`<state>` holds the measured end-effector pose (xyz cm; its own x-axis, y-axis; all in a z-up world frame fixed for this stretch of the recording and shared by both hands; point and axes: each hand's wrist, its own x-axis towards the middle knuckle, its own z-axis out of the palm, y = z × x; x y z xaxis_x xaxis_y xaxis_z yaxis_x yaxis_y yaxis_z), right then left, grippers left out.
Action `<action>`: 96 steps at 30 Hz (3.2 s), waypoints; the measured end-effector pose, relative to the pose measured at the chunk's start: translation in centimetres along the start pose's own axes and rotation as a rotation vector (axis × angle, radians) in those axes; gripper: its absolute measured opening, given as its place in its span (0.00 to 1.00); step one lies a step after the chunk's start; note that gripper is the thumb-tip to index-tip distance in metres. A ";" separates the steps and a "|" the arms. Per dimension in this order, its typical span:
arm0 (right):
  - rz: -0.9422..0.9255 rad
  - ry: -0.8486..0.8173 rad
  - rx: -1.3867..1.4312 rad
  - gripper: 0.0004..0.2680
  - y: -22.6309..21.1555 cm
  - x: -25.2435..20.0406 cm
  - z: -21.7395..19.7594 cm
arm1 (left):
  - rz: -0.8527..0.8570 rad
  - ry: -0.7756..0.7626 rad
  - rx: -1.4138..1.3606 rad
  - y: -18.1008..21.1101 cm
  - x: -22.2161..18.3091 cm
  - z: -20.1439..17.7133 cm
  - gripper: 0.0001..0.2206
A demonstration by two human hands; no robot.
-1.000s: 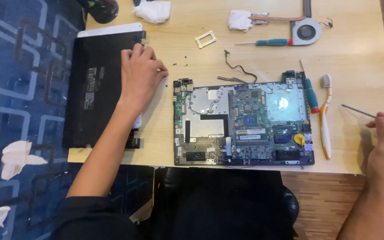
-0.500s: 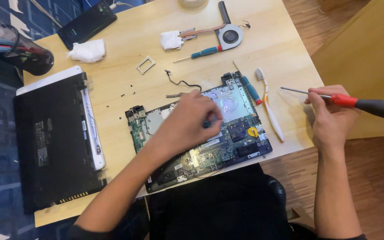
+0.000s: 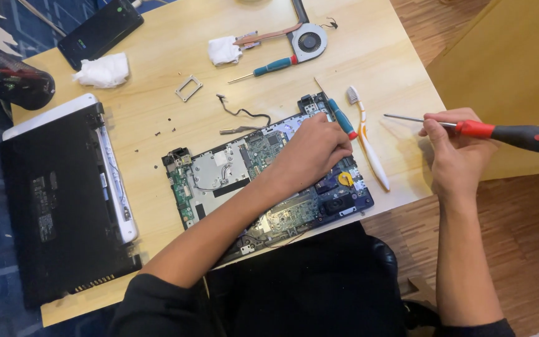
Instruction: Disassembling and cleaning a laptop motherboard using a screwdriver and a toothbrush.
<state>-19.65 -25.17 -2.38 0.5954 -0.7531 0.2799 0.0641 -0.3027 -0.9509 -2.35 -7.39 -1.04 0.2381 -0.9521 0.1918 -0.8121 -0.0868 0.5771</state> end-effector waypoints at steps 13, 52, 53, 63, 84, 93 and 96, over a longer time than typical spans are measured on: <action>-0.053 -0.026 0.037 0.03 1.0 0.0 -0.3 | -0.244 -0.077 -0.032 0.2 1.6 -0.7 0.04; -0.180 -0.372 -0.286 0.03 -6.1 -2.5 3.7 | -0.234 -0.110 -0.080 0.0 0.5 -1.9 0.04; -0.180 -0.374 -0.286 0.03 -6.3 -2.4 3.7 | -0.235 -0.109 -0.081 0.1 0.5 -2.0 0.04; -0.547 -0.475 -0.534 0.09 -5.9 -0.4 3.9 | -0.193 -0.063 -0.423 0.6 -0.4 -3.5 0.09; -0.182 -0.575 -0.348 0.08 -8.6 0.3 4.4 | 0.008 0.136 -0.524 -0.9 -0.3 0.3 0.05; -0.409 -0.448 -0.525 0.12 -5.9 0.0 4.6 | 0.041 0.201 -0.590 -0.3 -0.4 -0.2 0.10; -0.338 -0.553 -0.473 0.09 -7.7 0.7 4.9 | 0.002 0.247 -0.531 -0.6 -0.4 0.3 0.04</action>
<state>-15.80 -20.44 4.51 0.9230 -0.2151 0.3191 0.0395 -0.7719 -0.6345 -2.11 -7.01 -1.73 0.4055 -0.8500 0.3363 -0.4498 0.1348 0.8829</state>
